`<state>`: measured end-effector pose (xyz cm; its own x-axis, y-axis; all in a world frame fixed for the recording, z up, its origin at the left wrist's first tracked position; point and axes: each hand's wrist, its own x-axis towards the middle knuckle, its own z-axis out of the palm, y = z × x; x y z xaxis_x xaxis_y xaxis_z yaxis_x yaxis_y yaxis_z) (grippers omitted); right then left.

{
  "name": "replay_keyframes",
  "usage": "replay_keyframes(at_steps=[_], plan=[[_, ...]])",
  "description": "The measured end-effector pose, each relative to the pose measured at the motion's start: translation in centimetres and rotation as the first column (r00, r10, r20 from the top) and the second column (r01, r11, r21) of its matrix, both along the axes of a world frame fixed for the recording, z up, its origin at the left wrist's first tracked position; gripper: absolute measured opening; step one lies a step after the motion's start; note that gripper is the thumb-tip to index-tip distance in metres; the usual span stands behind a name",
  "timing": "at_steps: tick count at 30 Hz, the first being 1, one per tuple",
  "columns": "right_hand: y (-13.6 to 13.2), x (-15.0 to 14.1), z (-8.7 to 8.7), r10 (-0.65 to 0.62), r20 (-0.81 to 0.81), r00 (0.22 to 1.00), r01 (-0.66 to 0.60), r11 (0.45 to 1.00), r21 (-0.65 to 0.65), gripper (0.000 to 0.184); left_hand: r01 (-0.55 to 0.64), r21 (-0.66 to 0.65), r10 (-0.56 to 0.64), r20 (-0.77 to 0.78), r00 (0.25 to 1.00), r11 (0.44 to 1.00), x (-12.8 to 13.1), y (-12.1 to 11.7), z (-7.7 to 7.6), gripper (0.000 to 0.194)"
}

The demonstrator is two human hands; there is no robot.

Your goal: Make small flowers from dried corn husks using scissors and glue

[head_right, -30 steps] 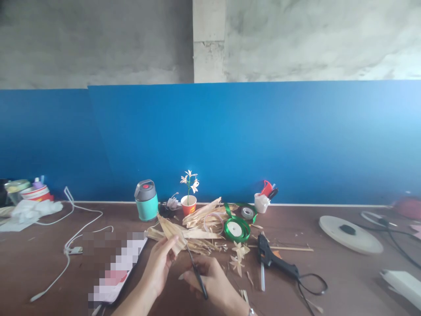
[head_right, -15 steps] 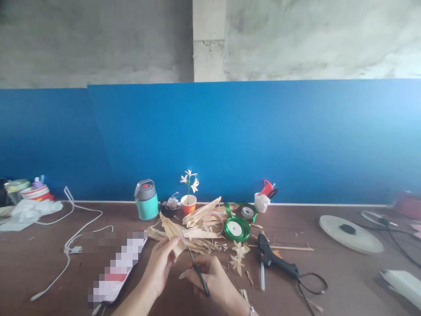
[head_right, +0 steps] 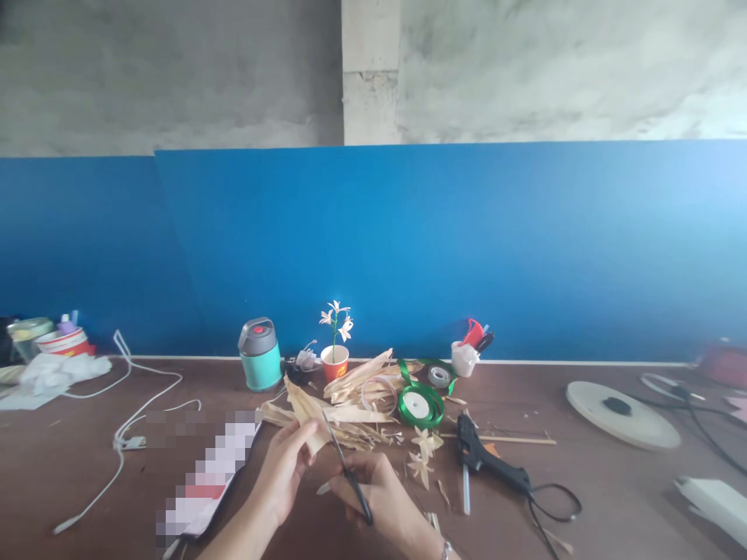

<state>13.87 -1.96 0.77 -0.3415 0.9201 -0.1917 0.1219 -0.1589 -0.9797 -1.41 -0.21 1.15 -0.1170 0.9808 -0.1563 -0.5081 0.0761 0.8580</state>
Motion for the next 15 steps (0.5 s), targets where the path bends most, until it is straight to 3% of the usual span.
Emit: replay_keyframes(at_steps=[15], plan=[[0.3,0.56,-0.3,0.031,0.063,0.998,-0.038,0.994,0.102,0.035,0.05,0.013,-0.049,-0.054,0.997,0.999,-0.47,0.41,-0.1,0.024]])
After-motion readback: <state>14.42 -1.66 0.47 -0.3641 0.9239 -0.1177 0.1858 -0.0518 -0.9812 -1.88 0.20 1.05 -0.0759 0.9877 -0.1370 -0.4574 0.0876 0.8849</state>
